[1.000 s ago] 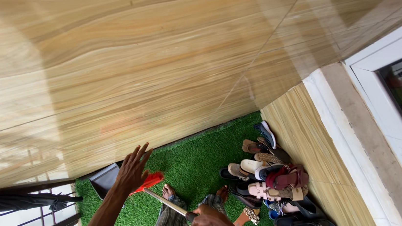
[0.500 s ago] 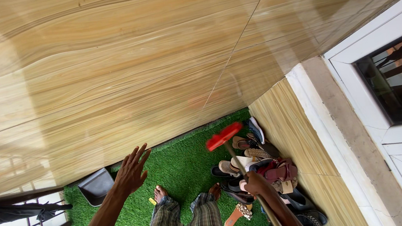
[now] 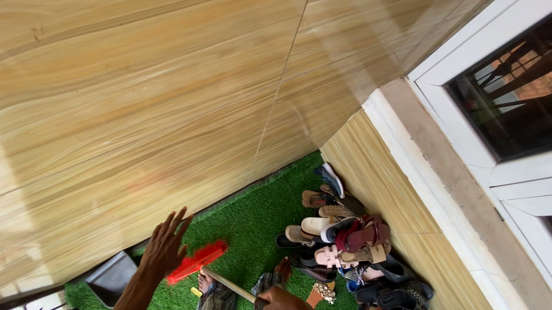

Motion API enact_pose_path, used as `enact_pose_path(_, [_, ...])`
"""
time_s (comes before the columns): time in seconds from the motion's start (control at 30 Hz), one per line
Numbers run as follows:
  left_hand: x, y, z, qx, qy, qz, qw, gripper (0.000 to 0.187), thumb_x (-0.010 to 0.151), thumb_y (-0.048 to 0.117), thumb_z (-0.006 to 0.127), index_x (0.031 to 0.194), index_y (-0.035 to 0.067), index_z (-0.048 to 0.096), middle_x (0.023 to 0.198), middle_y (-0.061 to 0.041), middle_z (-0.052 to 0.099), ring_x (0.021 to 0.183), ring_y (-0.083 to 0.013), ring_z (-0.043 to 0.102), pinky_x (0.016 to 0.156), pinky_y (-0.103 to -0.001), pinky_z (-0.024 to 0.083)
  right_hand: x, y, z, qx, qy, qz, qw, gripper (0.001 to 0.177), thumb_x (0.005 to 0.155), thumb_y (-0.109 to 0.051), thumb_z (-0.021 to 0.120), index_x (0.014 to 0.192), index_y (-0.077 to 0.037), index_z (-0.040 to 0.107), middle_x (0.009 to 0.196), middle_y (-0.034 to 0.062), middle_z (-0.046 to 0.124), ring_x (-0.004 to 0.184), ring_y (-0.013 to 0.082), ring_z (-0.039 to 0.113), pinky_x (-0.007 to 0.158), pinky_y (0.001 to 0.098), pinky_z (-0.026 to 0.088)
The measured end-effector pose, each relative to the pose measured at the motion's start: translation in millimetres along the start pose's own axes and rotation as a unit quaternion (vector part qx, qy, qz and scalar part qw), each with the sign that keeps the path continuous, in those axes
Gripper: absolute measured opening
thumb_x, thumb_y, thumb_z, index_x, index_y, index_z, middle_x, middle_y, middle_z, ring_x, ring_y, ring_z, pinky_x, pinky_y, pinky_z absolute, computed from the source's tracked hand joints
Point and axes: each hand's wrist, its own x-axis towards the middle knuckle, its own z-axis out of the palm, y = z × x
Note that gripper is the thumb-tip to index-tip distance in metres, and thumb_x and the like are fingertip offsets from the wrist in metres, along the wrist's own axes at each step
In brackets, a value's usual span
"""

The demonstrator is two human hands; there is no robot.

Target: The person organizes shoes on a small patch of artificial grass by hand and then sweeps the area with a broom.

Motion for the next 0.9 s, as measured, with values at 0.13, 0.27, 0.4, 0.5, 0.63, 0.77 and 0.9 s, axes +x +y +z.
enact_pose_path(0.13, [13.6,4.9,5.2,0.013,-0.022,0.006,1.0,0.093,0.088,0.035,0.069,0.164,0.022,0.017,0.17,-0.005,0.005,0.155,-0.029,0.017,0.125,-0.049,0.024,-27.7,0.5,-1.4,-0.003,0.043,0.031,0.999,0.075,0.089,-0.004,0.074,0.156,-0.015,0.042,0.09,0.0146,0.072,0.048,0.0117,0.056,0.039,0.0256,0.049])
enact_pose_path(0.27, [13.9,12.0,7.0,0.015,-0.022,0.015,1.0,0.09,0.088,0.035,0.068,0.16,0.02,0.017,0.171,-0.005,0.005,0.155,-0.0291,0.017,0.126,-0.048,0.023,-74.2,8.4,-42.8,-0.029,0.125,0.006,0.992,0.07,0.087,-0.003,0.077,0.151,-0.006,0.047,0.089,0.0183,0.069,0.048,0.0161,0.06,0.036,0.0281,0.049])
enact_pose_path(0.4, [13.8,17.7,18.1,0.023,-0.008,0.028,0.999,0.088,0.089,0.035,0.068,0.16,0.019,0.017,0.171,-0.005,0.005,0.155,-0.0291,0.018,0.126,-0.048,0.024,-96.3,9.7,-110.9,-0.098,0.228,0.041,0.968,0.063,0.083,-0.005,0.078,0.141,-0.004,0.054,0.09,0.0156,0.072,0.05,0.0161,0.063,0.04,0.0283,0.054])
enact_pose_path(0.5, [13.7,21.8,25.6,0.023,-0.006,0.027,0.999,0.089,0.088,0.035,0.068,0.16,0.019,0.017,0.171,-0.005,0.005,0.155,-0.0292,0.019,0.125,-0.048,0.025,-96.3,-1.9,-155.6,-0.243,0.253,0.101,0.931,0.046,0.088,-0.01,0.075,0.127,0.008,0.06,0.089,0.0208,0.076,0.057,0.0206,0.07,0.046,0.0306,0.057])
enact_pose_path(0.63, [16.0,34.2,31.6,0.024,-0.014,0.001,1.0,0.094,0.087,0.036,0.069,0.164,0.022,0.017,0.17,-0.005,0.005,0.155,-0.0288,0.018,0.126,-0.047,0.024,-98.0,-12.0,-188.4,-0.391,0.29,0.133,0.863,0.036,0.086,-0.012,0.077,0.113,0.01,0.068,0.096,0.0237,0.075,0.074,0.0289,0.072,0.058,0.0368,0.059])
enact_pose_path(0.77, [20.6,55.3,37.6,0.025,-0.002,-0.026,0.999,0.094,0.087,0.035,0.07,0.164,0.022,0.018,0.17,-0.005,0.006,0.155,-0.0285,0.019,0.126,-0.047,0.024,-107.7,4.1,-196.8,-0.4,0.344,0.021,0.849,0.023,0.091,-0.007,0.068,0.112,0.004,0.067,0.1,0.0223,0.073,0.087,0.0327,0.076,0.068,0.0421,0.064])
enact_pose_path(0.9, [27.2,83.3,46.6,0.008,0.014,-0.055,0.998,0.09,0.086,0.034,0.07,0.16,0.023,0.021,0.17,-0.004,0.008,0.155,-0.0285,0.019,0.127,-0.049,0.024,-116.3,12.4,-201.1,-0.419,0.307,0.033,0.854,0.023,0.099,-0.013,0.065,0.111,0.006,0.068,0.103,0.0211,0.072,0.09,0.0321,0.074,0.07,0.0427,0.064])
